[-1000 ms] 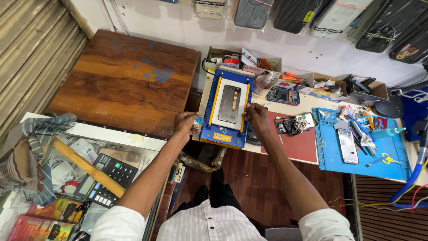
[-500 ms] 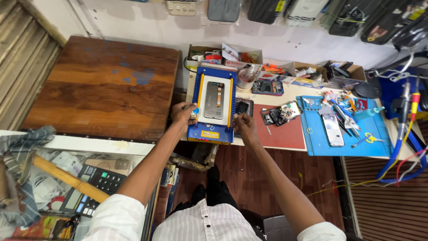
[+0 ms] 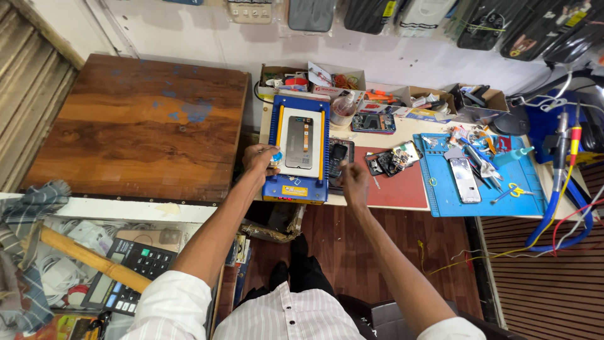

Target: The person uses a blue screen-separation machine to remove a screen from a mobile phone and then peels off a strip from the component by hand.

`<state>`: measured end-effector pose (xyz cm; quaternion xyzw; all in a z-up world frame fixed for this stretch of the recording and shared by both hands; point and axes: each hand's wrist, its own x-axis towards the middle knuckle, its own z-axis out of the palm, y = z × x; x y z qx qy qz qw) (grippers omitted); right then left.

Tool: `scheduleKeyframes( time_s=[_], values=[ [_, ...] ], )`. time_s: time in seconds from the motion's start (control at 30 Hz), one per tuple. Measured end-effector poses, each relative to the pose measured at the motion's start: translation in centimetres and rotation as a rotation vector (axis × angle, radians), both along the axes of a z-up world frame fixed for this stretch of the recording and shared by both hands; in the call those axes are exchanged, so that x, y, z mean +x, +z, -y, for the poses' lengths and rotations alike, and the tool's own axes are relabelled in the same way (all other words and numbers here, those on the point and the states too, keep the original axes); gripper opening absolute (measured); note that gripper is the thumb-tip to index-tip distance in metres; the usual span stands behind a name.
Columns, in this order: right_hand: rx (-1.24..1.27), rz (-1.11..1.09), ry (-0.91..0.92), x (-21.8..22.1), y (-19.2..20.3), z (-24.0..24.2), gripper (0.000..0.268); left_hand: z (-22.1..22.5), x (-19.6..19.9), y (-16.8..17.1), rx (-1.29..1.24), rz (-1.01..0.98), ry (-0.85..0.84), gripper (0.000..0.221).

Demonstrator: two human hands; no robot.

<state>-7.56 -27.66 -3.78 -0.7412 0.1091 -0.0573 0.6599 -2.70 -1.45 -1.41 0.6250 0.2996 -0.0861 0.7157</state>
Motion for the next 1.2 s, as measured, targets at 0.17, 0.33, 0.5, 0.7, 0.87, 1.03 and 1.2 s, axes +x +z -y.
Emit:
scheduleKeyframes(
  time_s=[0.17,0.33,0.5,0.7,0.87,1.03,1.2],
  values=[
    [-0.664,0.257,-0.171,3.7,0.2,0.3,0.022,-1.4,-1.0,-1.8,-0.062,0.06,-0.004,0.02],
    [-0.979,0.427,0.077,8.2,0.0,-0.4,0.01,-4.1,-2.7,-3.0,-0.077,0.058,0.021,0.022],
    [-1.207,0.485,0.394,11.6,-2.3,-0.1,0.021,-6.2,-4.6,-2.5,-0.011,0.001,-0.012,0.022],
    [-1.299,0.559,0.468,9.5,-3.1,1.2,0.012,-5.8,-3.9,-2.4,-0.005,-0.025,0.023,0.021],
    [-1.233,0.74,0.483,5.7,-1.8,1.1,0.018,-5.2,-2.3,-3.3,-0.038,0.066,-0.021,0.02],
    [-1.217,0.702,0.487,2.0,-1.1,1.4,0.022,-3.4,-0.6,-1.8,0.051,0.077,-0.047,0.018],
    [-0.948,0.647,0.646,0.2,2.8,1.7,0.019,-2.0,0.8,-0.8,0.138,0.096,-0.107,0.017]
  ],
)
